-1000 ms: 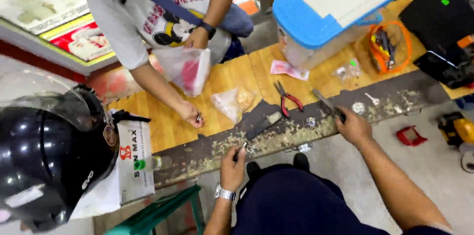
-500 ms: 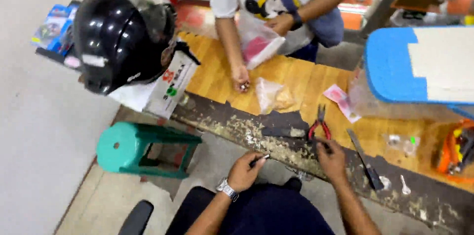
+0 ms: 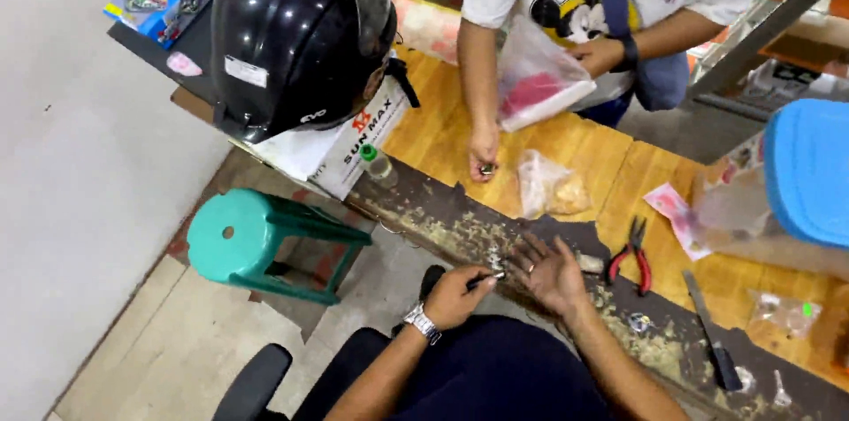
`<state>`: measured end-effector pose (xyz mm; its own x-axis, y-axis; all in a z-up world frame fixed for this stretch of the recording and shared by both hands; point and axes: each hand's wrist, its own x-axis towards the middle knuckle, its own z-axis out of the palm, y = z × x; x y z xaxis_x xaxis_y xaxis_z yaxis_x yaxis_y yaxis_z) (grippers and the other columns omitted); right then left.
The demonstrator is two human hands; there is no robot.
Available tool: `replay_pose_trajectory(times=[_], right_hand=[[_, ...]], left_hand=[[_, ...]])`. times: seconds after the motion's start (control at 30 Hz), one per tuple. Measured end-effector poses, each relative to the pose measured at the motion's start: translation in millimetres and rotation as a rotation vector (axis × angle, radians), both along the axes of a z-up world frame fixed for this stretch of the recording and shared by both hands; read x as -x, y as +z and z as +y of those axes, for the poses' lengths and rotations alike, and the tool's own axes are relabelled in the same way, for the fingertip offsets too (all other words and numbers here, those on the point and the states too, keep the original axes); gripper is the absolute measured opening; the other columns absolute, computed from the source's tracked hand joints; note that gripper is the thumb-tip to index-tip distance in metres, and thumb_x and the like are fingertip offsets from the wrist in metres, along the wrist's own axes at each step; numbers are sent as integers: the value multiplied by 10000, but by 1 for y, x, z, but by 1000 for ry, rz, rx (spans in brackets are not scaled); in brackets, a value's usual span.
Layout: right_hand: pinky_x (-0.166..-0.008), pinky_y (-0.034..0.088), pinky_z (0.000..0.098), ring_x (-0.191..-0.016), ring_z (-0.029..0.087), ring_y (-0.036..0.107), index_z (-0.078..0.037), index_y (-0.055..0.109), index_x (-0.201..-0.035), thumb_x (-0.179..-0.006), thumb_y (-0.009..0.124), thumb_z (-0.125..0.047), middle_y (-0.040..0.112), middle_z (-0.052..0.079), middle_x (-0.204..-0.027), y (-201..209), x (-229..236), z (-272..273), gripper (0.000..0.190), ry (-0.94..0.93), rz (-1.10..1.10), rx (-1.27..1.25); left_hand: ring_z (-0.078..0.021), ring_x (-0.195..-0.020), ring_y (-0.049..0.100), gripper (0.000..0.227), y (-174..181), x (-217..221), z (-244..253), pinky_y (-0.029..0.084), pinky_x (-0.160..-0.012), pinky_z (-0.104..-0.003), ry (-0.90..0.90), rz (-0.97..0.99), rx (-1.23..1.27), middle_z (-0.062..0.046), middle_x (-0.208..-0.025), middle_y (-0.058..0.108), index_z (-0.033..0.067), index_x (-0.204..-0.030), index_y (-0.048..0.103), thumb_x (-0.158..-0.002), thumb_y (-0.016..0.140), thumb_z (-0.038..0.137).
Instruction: A person is servicing a lock cylinder at a workbench, using pliers to manipulate internal parts and a file to adjust the metal components.
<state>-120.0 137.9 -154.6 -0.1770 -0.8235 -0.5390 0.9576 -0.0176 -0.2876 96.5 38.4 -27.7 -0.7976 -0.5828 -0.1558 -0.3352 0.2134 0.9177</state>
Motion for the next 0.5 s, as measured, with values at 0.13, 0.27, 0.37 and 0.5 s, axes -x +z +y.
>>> replay_pose_trajectory(times=[0.13,0.27,0.37,0.5], right_hand=[[-1076,470,584,-1205,362,641,-114,636,-1255,-983,506,-539,674,110,-1294,-4,0,-63,521,-164,-9,4],[-1138,412,557,-1204,335,637,-154,681,-1130,-1020,471,-491,681,59,-1246,7,-14,-111,412,-303,1,27],[-1028,538,567,-1129,384,682,-128,655,-1034,-1037,440,-439,688,125,-1107,15,-17,-132,377,-442,-70,31],[-1059,534,554,-1104,365,706,-112,652,-907,-996,492,-363,690,93,-979,27,-36,-137,311,-509,-112,37]], left_hand=[[-422,-1051,692,306,9,-17,-58,571,-901,-496,-52,-7,-29,-222,-1034,735,50,-1160,733,-1040,608,302],[-429,-1044,697,293,0,-47,-111,567,-899,-503,-69,17,-54,-243,-1023,739,22,-1152,732,-1031,620,265],[-388,-1073,701,282,-9,-66,-142,565,-906,-475,-82,8,-65,-216,-1046,749,65,-1153,741,-1030,609,281],[-379,-1038,714,300,-9,-79,-172,565,-891,-477,-126,-15,-86,-219,-1010,758,50,-1139,748,-1032,598,287]])
